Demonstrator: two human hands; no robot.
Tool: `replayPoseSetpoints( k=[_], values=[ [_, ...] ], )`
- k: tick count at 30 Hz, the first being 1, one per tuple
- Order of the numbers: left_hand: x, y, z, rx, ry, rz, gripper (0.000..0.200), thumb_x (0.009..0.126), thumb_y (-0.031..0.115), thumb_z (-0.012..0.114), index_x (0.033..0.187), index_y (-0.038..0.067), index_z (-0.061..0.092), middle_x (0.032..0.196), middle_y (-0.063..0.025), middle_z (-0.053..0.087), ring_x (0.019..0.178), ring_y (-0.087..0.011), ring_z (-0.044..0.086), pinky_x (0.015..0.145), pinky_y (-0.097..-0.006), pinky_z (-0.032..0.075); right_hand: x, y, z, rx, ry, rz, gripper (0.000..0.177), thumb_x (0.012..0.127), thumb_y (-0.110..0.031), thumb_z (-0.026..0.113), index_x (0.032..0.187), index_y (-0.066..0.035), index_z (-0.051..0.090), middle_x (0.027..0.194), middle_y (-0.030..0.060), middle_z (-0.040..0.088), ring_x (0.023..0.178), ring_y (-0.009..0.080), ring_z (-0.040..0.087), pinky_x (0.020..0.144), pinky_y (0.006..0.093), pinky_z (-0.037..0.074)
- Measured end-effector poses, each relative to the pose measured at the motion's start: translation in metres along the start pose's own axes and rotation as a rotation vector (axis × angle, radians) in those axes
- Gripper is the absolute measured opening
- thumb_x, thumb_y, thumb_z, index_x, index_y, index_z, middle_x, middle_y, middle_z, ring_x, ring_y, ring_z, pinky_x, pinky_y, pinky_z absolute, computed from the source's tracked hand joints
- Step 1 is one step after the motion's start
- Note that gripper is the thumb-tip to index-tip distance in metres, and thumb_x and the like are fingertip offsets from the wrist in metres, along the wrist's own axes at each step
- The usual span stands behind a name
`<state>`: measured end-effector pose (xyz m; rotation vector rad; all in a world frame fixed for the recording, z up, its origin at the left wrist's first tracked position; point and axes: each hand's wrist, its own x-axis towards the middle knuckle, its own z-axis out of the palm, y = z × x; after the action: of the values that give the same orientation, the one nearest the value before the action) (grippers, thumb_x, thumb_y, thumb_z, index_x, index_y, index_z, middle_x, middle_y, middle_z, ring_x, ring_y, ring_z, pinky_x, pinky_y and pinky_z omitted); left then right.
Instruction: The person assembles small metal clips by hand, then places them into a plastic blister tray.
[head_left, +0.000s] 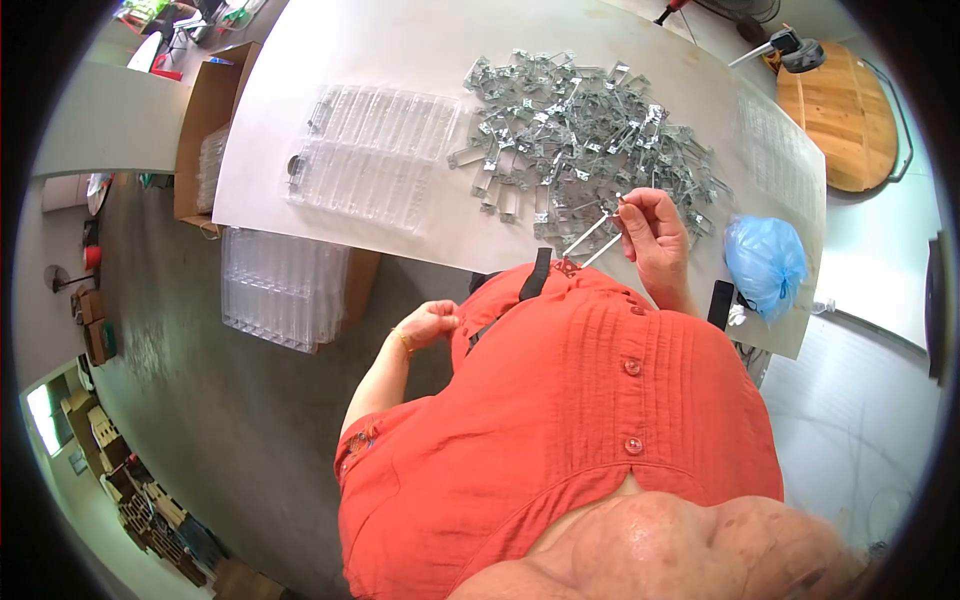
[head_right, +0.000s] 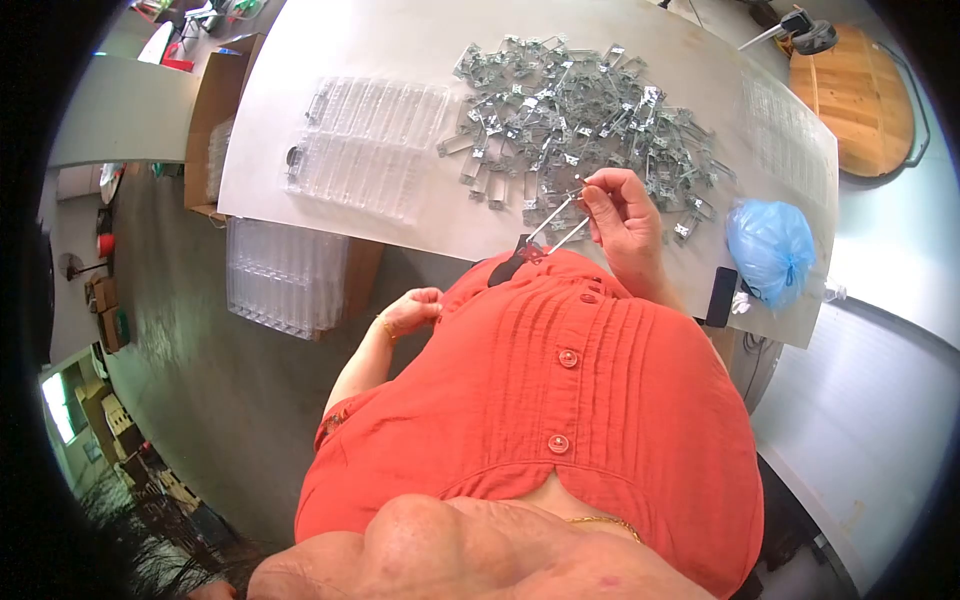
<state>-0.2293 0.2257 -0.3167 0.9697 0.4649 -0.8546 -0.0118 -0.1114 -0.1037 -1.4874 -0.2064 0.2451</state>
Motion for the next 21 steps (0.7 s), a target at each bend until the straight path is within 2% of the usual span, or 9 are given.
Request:
replayPoseSetpoints(
  k=[3,5,7,8,11,13,16,19,21],
  values=[
    [0.028,0.001,0.005,0.032,0.272,0.001,0.005,0.089,0.004,0.066,0.092,0.006,0.063,0.081,-0.0003,0.064,0.074,-0.0133,0.062,0.072,-0.0308,0.053,0.001,-0.002,-0.002,-0.006,0.003,-0.011,0.01,0.103,-0.012,0.06,0.111,-0.006,0.059,0.085,-0.001,0.06,0.057,0.003,0.044,0.05,0.018,0.034],
    [0.053,0.01,0.013,0.565,0.576,-0.034,0.012,0.087,0.014,0.069,0.085,0.004,0.063,0.073,-0.0037,0.066,0.068,-0.0145,0.064,0.062,-0.0335,0.053,0.004,-0.002,-0.005,0.006,0.01,-0.014,0.01,0.103,-0.013,0.06,0.111,-0.006,0.058,0.084,-0.0011,0.059,0.057,0.0031,0.045,0.05,0.0181,0.034],
    [0.082,0.02,0.012,1.005,0.818,0.241,0.023,0.088,0.023,0.07,0.084,0.002,0.063,0.072,-0.0047,0.067,0.069,-0.015,0.065,0.063,-0.0336,0.053,0.006,-0.008,-0.005,0.027,0.028,0.018,0.01,0.103,-0.013,0.061,0.11,-0.005,0.058,0.082,-0.0012,0.059,0.058,0.0034,0.045,0.051,0.0183,0.035],
    [0.093,0.033,0.019,0.817,0.742,0.312,0.026,0.091,0.026,0.068,0.086,0.001,0.063,0.073,-0.0046,0.067,0.07,-0.0152,0.065,0.065,-0.0332,0.053,0.008,-0.012,-0.005,0.034,0.038,0.035,0.011,0.102,-0.013,0.062,0.109,-0.005,0.058,0.081,-0.0012,0.059,0.058,0.0035,0.045,0.051,0.0184,0.036],
    [0.058,0.13,0.12,0.23,0.417,0.57,0.033,0.1,0.032,0.061,0.092,0.001,0.063,0.083,-0.0054,0.069,0.075,-0.0153,0.064,0.072,-0.0327,0.053,0.01,-0.014,-0.003,0.04,0.019,0.044,0.01,0.103,-0.013,0.062,0.109,-0.005,0.059,0.081,-0.0007,0.059,0.058,0.0035,0.046,0.051,0.0184,0.036],
    [0.035,0.174,0.17,0.223,0.21,0.724,0.037,0.107,0.037,0.052,0.105,0.002,0.061,0.094,-0.007,0.07,0.079,-0.0146,0.064,0.076,-0.0312,0.052,0.012,-0.016,0.003,0.053,-0.025,0.054,0.008,0.103,-0.012,0.061,0.109,-0.006,0.059,0.081,-0.0011,0.06,0.059,0.0033,0.046,0.052,0.0188,0.037],
    [0.007,0.218,0.219,0.133,0.009,0.549,0.045,0.109,0.045,0.043,0.118,0.003,0.057,0.1,-0.0078,0.07,0.082,-0.0135,0.064,0.075,-0.029,0.05,0.015,-0.018,0.014,0.054,-0.056,0.074,0.007,0.102,-0.01,0.061,0.108,-0.006,0.06,0.082,-0.0025,0.06,0.061,0.0027,0.047,0.053,0.0186,0.038],
    [0.01,0.226,0.218,0.19,-0.174,0.377,0.054,0.107,0.054,0.038,0.124,0.005,0.055,0.108,-0.0108,0.068,0.083,-0.015,0.065,0.076,-0.0274,0.051,0.018,-0.015,0.021,0.018,-0.025,0.063,0.007,0.102,-0.009,0.062,0.108,-0.007,0.06,0.083,-0.0035,0.06,0.062,0.0022,0.048,0.054,0.0187,0.04],
    [0.017,0.219,0.216,0.085,-0.234,0.316,0.054,0.108,0.052,0.035,0.122,0.004,0.056,0.098,-0.0099,0.066,0.072,-0.0138,0.059,0.064,-0.0248,0.045,0.017,-0.018,0.025,0.041,-0.002,0.052,0.007,0.102,-0.008,0.062,0.108,-0.007,0.061,0.084,-0.0044,0.06,0.065,0.002,0.05,0.058,0.0193,0.043]
  ],
)
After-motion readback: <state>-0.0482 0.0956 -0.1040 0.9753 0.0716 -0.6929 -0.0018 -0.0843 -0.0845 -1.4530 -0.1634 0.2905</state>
